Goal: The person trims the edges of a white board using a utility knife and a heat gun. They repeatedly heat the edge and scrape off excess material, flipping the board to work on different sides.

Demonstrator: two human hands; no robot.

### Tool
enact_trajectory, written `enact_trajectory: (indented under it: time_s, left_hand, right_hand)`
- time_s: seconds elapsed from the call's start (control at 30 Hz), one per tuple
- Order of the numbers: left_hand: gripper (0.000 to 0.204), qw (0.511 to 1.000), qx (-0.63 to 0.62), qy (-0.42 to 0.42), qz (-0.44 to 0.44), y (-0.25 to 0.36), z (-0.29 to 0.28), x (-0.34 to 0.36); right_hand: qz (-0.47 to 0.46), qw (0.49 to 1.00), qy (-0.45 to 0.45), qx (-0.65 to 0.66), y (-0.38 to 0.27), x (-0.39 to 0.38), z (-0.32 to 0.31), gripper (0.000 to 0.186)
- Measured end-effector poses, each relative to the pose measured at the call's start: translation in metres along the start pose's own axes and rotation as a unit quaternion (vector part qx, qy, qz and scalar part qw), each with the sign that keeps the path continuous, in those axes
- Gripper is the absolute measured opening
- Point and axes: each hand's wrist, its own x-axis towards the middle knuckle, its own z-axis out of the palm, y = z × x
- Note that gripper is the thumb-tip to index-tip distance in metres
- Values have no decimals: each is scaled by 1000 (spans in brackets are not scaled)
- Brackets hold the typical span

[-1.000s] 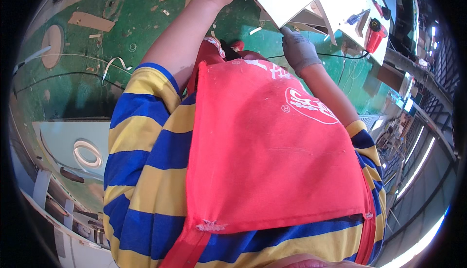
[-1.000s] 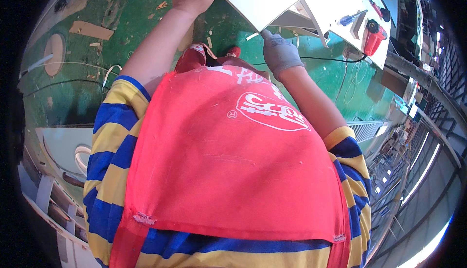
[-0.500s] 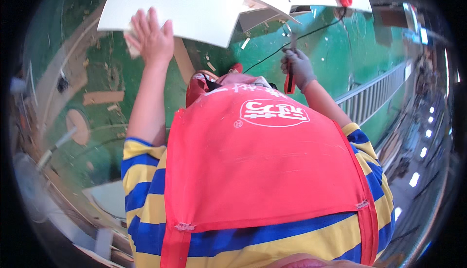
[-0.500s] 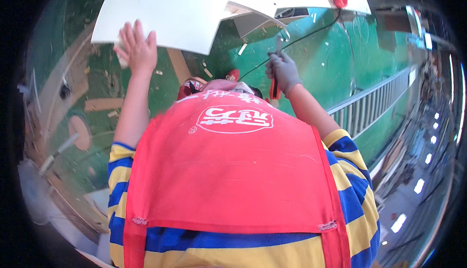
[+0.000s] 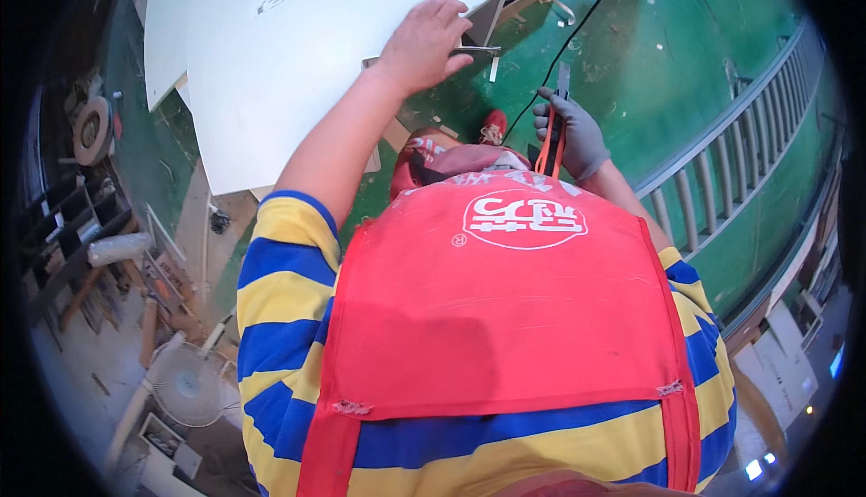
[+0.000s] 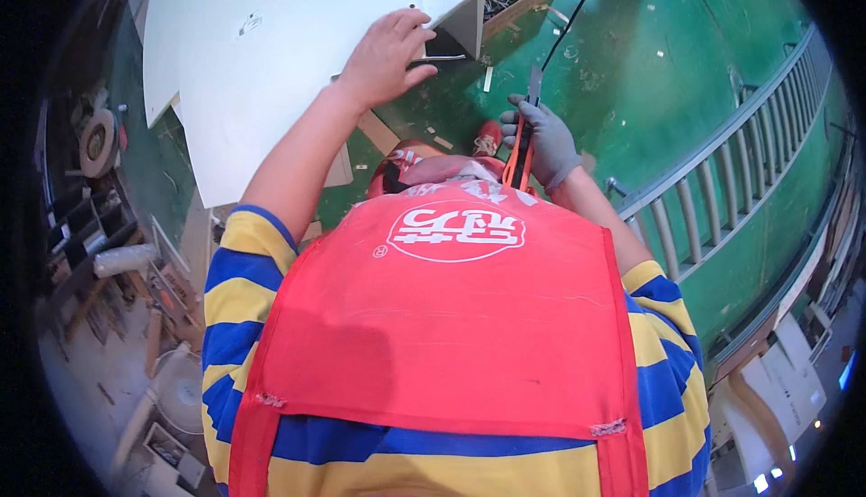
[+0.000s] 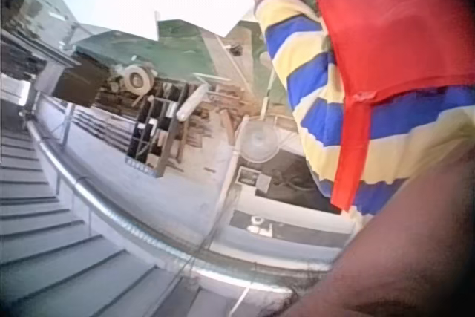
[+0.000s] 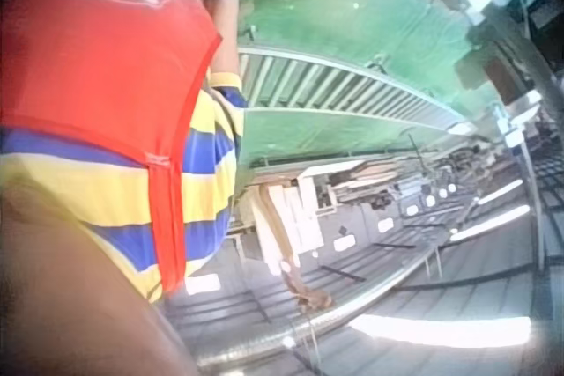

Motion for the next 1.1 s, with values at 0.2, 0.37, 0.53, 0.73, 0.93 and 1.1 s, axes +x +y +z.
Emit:
enact_trajectory:
  time_s: [0.2,0.37,0.53,0.73,0.93,1.1]
  left_hand:
    - [34,999,-44,5,15,-14,11,16]
    - [32,998,-57,25,-11,0,23,26]
    - [37,992,-121,20,-12,5,27,34]
    - [13,934,-133,-152,295,-70,8,94]
    - [35,923,-164,-148,314,-91,-1,90]
    - [36,961,-162,-55,215,-108,-1,75]
  right_hand:
    - [4,999,23,31,1,-1,-7,34]
    - [4,996,48,77,3,-10,12,38]
    - [-41,992,106,61,6,-24,45,39]
    - [-32,938,125,-322,12,-50,96,34]
    - [-201,809,86,-545,19,-29,126,28]
    - [-130,770,96,-618,5,-15,158,22]
